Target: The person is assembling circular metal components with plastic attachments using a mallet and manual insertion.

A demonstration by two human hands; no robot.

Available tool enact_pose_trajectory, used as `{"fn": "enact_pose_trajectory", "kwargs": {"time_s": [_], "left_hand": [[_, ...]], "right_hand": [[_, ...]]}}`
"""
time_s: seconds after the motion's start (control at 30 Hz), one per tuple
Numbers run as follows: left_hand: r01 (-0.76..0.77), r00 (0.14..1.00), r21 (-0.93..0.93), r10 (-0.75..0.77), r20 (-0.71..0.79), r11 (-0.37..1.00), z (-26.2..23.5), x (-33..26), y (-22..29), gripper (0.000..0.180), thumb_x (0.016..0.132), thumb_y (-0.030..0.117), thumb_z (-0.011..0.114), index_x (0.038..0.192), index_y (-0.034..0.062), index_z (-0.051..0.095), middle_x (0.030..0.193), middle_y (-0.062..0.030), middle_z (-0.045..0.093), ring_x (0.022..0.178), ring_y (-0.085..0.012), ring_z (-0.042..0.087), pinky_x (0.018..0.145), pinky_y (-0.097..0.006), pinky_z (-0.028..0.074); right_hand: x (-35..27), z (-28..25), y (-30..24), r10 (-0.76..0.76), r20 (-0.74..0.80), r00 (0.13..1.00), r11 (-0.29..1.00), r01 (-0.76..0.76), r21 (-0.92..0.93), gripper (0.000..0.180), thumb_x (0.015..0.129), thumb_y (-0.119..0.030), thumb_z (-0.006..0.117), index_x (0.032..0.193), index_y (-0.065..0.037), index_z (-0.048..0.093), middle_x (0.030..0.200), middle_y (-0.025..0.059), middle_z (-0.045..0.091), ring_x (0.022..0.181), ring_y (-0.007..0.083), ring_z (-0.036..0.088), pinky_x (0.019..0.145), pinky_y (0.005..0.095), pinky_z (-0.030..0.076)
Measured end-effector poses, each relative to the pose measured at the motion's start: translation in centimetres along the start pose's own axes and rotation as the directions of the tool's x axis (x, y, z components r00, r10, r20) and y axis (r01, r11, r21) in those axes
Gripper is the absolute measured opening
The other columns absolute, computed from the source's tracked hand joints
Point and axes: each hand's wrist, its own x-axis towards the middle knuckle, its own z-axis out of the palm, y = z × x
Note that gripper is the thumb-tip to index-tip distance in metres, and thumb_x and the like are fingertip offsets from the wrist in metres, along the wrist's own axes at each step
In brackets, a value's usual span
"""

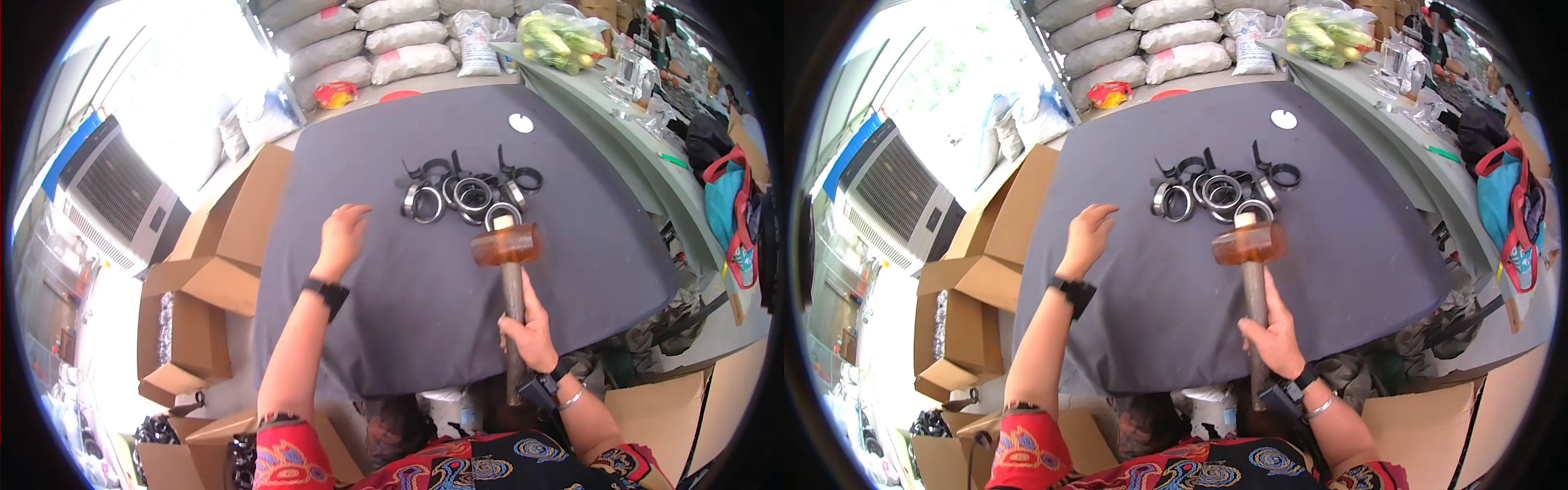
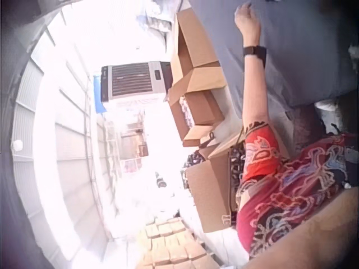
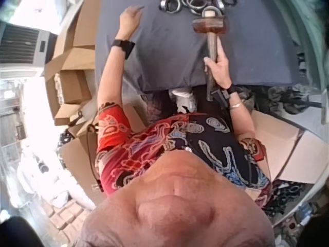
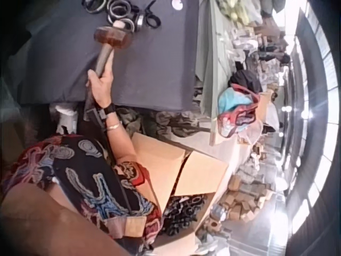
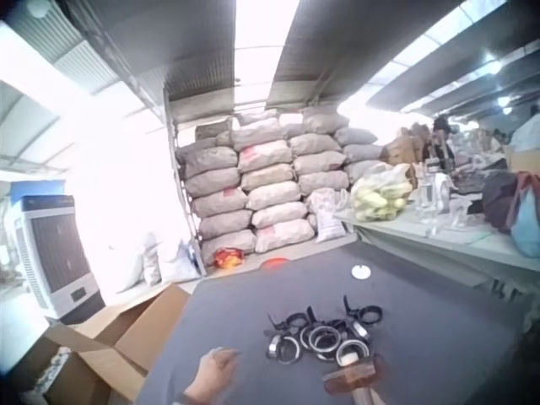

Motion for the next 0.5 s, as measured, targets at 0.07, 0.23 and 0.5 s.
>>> {"fn": "enact_pose_trajectory", "kwargs": {"time_s": [0.07,0.23,0.5], "left_hand": [[-0.119,0.993,0.081,0.116,0.038,0.99,4.2,4.1,-1.7,0.03,0.079,0.001,0.055,0.108,0.0037,0.063,0.108,-0.0108,0.063,0.099,-0.033,0.057,0.086,-0.037,0.048],[-0.08,0.962,0.251,0.009,0.273,0.965,10.6,9.2,-6.2,0.04,0.077,0.003,0.057,0.116,0.0121,0.061,0.116,-0.0076,0.06,0.11,-0.0314,0.052,0.095,-0.041,0.045],[-0.017,0.92,0.432,-0.155,0.36,0.902,6.6,7.9,-7.8,0.016,0.077,0.013,0.057,0.088,0.0012,0.06,0.087,-0.0192,0.064,0.09,-0.0384,0.059,0.077,-0.048,0.046]], "right_hand": [[-0.1,-0.2,0.3,-0.004,-0.008,1.0,1.0,0.004,0.001,0.084,0.081,0.005,0.053,0.15,-0.015,0.01,0.093,0.0045,0.057,0.057,0.0084,0.052,0.052,0.0252,0.049],[0.2,0.5,0.5,0.046,-0.002,0.999,0.998,-0.046,0.04,0.084,0.081,0.003,0.054,0.15,-0.014,0.009,0.086,0.0048,0.057,0.058,0.0093,0.054,0.052,0.0257,0.05],[0.7,-0.1,0.1,0.025,-0.006,1.0,0.999,-0.025,0.042,0.083,0.081,0.002,0.053,0.15,-0.014,0.008,0.08,0.0046,0.056,0.056,0.0095,0.053,0.051,0.0248,0.049]]}}
